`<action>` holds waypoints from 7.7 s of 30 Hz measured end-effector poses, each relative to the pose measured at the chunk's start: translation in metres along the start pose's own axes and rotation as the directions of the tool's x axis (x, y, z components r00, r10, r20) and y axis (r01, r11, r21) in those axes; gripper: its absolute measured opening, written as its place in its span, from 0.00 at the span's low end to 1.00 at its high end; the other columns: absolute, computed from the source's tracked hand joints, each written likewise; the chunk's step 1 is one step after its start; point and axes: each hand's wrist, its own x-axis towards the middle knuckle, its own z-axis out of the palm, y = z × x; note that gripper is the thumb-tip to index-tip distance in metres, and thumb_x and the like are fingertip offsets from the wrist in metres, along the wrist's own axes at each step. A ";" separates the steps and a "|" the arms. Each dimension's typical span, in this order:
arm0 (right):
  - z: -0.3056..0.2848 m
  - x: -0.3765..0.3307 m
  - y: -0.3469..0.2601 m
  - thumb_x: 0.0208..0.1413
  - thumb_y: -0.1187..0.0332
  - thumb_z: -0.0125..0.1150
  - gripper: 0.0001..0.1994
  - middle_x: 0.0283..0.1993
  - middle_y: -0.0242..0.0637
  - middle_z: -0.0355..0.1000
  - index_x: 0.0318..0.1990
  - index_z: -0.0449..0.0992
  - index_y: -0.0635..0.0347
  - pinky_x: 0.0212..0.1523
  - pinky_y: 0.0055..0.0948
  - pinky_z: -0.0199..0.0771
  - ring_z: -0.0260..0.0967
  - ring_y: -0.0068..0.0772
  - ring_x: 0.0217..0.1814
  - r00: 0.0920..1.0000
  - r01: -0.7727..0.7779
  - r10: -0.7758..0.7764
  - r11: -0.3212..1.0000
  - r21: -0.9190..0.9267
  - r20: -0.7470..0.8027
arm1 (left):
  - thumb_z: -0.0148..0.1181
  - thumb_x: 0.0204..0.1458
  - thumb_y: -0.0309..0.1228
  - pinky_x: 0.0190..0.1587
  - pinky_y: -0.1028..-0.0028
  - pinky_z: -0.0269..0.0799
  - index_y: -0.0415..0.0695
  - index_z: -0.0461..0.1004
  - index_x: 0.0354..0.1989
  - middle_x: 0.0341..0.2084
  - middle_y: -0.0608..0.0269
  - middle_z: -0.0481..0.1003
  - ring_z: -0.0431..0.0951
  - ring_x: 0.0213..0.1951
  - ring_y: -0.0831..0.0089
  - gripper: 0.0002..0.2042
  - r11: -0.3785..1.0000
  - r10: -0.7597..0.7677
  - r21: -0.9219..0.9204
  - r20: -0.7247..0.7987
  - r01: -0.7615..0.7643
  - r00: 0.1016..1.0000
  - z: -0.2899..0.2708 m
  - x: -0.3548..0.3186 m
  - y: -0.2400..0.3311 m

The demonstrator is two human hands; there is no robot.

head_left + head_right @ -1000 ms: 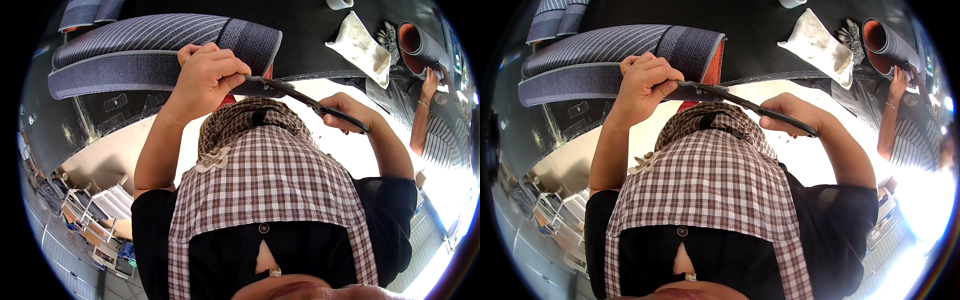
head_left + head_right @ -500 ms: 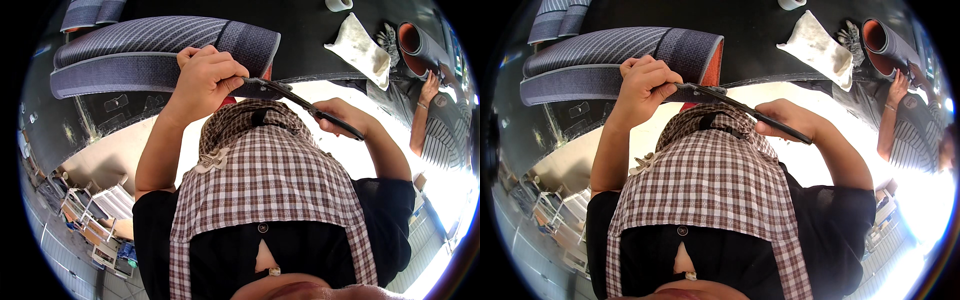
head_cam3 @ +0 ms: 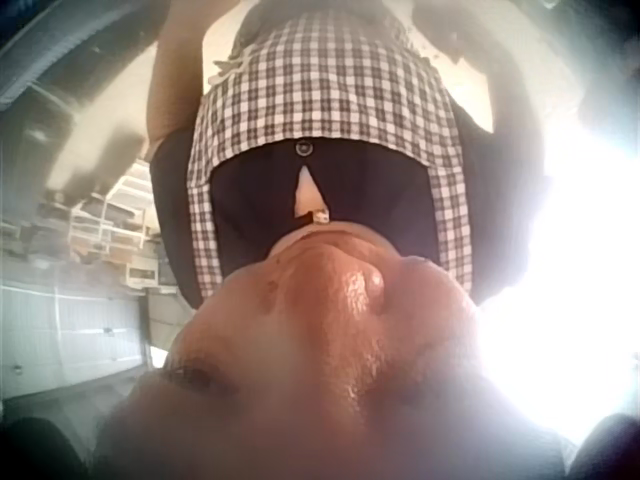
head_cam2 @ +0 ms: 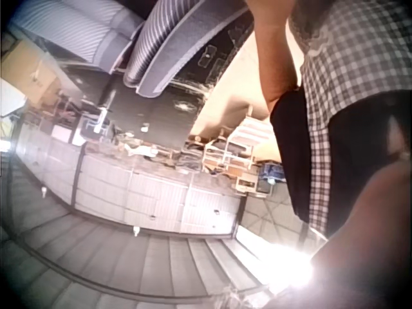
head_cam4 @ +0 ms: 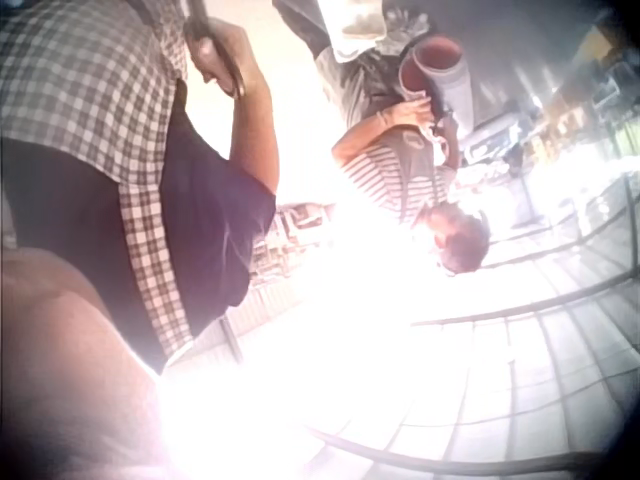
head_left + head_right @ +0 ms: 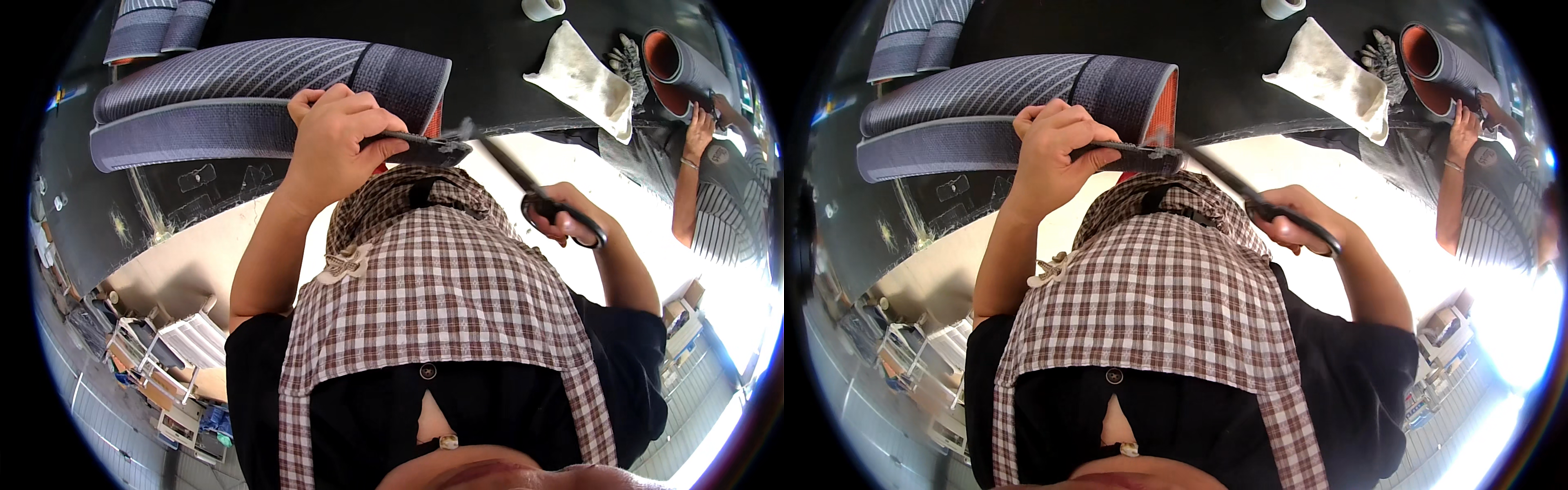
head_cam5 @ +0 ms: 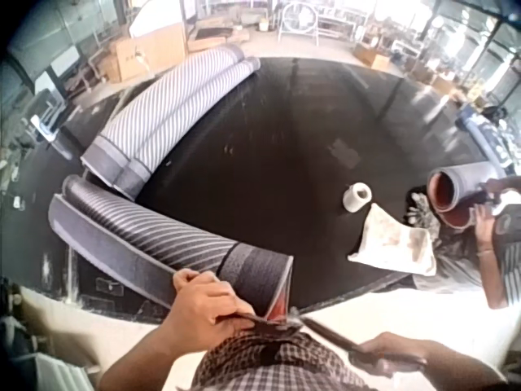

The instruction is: The person uses shears to cut through a large roll of material on a black work table, then trims a smaller strip from the end of the roll.

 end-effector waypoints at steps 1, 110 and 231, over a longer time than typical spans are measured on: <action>0.002 -0.004 0.004 0.53 0.25 0.58 0.37 0.19 0.24 0.62 0.28 0.70 0.58 0.18 0.17 0.65 0.62 0.15 0.18 0.996 0.087 -0.086 0.994 0.068 -0.017 | 0.74 0.45 0.40 0.52 0.65 0.50 0.56 0.84 0.28 0.23 0.81 0.71 0.69 0.34 0.77 0.07 1.000 -0.008 0.012 0.006 0.008 1.000 0.001 0.000 -0.002; 0.038 0.084 -0.039 0.35 0.53 0.79 0.29 0.38 0.33 0.68 0.41 0.70 0.57 0.43 0.32 0.67 0.67 0.35 0.44 0.696 -0.204 -0.703 -0.001 -0.979 -0.144 | 0.68 0.57 0.34 0.47 0.67 0.68 0.40 0.78 0.32 0.39 0.61 0.72 0.71 0.43 0.63 0.09 0.983 -0.043 -0.184 -0.172 0.011 0.984 0.032 -0.011 0.012; 0.052 0.088 -0.066 0.39 0.51 0.77 0.30 0.42 0.44 0.68 0.40 0.70 0.65 0.50 0.41 0.70 0.66 0.48 0.48 0.867 -0.061 -0.486 0.112 -0.992 -0.108 | 0.75 0.46 0.43 0.51 0.65 0.57 0.50 0.72 0.35 0.30 0.72 0.82 0.75 0.30 0.76 0.17 0.982 0.164 0.159 -0.453 -0.101 0.876 0.042 -0.084 -0.010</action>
